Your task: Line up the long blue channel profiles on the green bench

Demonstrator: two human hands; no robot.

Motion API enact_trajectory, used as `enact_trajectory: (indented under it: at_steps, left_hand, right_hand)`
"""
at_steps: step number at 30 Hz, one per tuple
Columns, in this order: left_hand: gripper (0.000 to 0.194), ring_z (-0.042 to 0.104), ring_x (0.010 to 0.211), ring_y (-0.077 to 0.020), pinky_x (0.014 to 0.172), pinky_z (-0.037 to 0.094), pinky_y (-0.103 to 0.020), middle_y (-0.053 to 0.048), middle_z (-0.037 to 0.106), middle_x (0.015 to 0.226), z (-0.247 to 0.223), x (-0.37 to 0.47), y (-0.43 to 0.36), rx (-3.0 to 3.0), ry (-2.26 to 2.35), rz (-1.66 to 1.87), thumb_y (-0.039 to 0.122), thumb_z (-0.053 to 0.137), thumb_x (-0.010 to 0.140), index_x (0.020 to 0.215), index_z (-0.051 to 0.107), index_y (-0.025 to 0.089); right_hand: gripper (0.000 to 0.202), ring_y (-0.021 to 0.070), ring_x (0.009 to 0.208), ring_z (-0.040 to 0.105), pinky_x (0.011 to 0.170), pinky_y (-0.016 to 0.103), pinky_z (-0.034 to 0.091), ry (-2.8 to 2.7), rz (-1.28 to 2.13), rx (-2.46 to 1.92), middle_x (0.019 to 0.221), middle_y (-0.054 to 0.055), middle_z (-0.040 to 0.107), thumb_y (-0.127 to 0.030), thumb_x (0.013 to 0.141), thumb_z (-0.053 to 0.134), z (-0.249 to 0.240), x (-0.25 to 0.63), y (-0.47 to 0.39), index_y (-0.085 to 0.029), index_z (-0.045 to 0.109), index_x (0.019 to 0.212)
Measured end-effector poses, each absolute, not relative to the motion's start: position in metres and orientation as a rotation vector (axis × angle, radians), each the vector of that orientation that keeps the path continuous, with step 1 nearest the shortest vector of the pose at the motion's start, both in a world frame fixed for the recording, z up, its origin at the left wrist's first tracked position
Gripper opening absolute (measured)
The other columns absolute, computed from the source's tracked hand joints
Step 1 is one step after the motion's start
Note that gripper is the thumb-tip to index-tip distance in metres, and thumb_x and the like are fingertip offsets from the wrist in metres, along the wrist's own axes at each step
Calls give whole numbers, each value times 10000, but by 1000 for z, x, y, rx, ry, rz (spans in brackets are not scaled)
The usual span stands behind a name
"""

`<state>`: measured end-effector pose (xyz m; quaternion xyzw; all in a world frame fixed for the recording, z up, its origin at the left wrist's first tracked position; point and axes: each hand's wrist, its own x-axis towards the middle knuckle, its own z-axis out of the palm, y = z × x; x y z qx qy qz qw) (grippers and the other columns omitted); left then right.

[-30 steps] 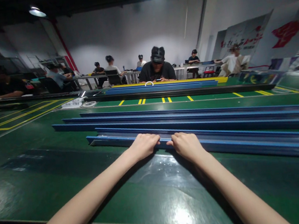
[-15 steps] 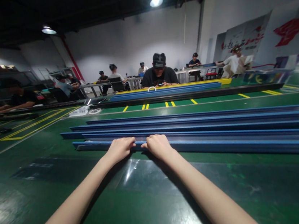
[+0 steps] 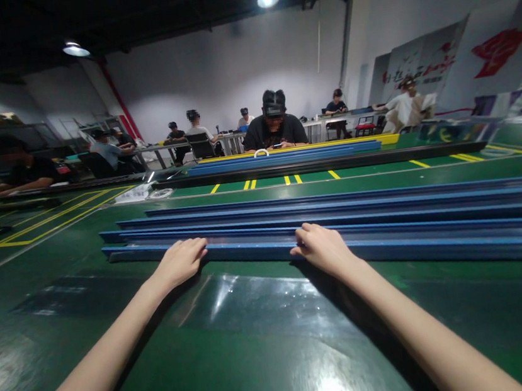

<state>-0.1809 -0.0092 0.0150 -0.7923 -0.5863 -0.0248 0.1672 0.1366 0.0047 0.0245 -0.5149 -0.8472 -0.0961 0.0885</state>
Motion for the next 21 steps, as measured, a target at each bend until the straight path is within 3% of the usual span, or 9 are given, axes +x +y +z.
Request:
enact_trajectory:
  at_steps: [3,5,15,21]
  left_hand:
    - [341,532,906,-223,757,342,-331,-57,603,954,18,-165,-10,-2248,-1712,-137,483,371,835,915,523,189]
    - [387,526,923,-216,782,341,-328,-43,594,981,21,-146,-9,-2302,-1677,-211,540,419,790,945,520,200]
    - [225,520,863,-169,711,385,-260,-9,568,897,21,-55,11,-2574,-1381,-361,406,550,762,869,540,208]
    - [302,517,848,-191,701,395,-269,-46,558,868,22,-68,8,-2521,-1436,-256,463,561,734,823,554,174]
  right_hand:
    - [200,124,696,534,482,212,254,-2475,-329,-1570,825,22,568,-392,797,463,22,162,1,-202,527,786]
    - [196,124,692,530,479,216,243,-2457,-398,-1563,808,21,564,-383,799,461,19,171,0,-201,521,763]
    - [220,134,741,540,510,233,269,-2419,-462,-1577,814,22,567,-389,808,451,16,171,-3,-191,538,763]
    - [223,133,760,539,505,240,258,-2445,-433,-1590,840,26,576,-375,819,438,20,155,-1,-190,554,776]
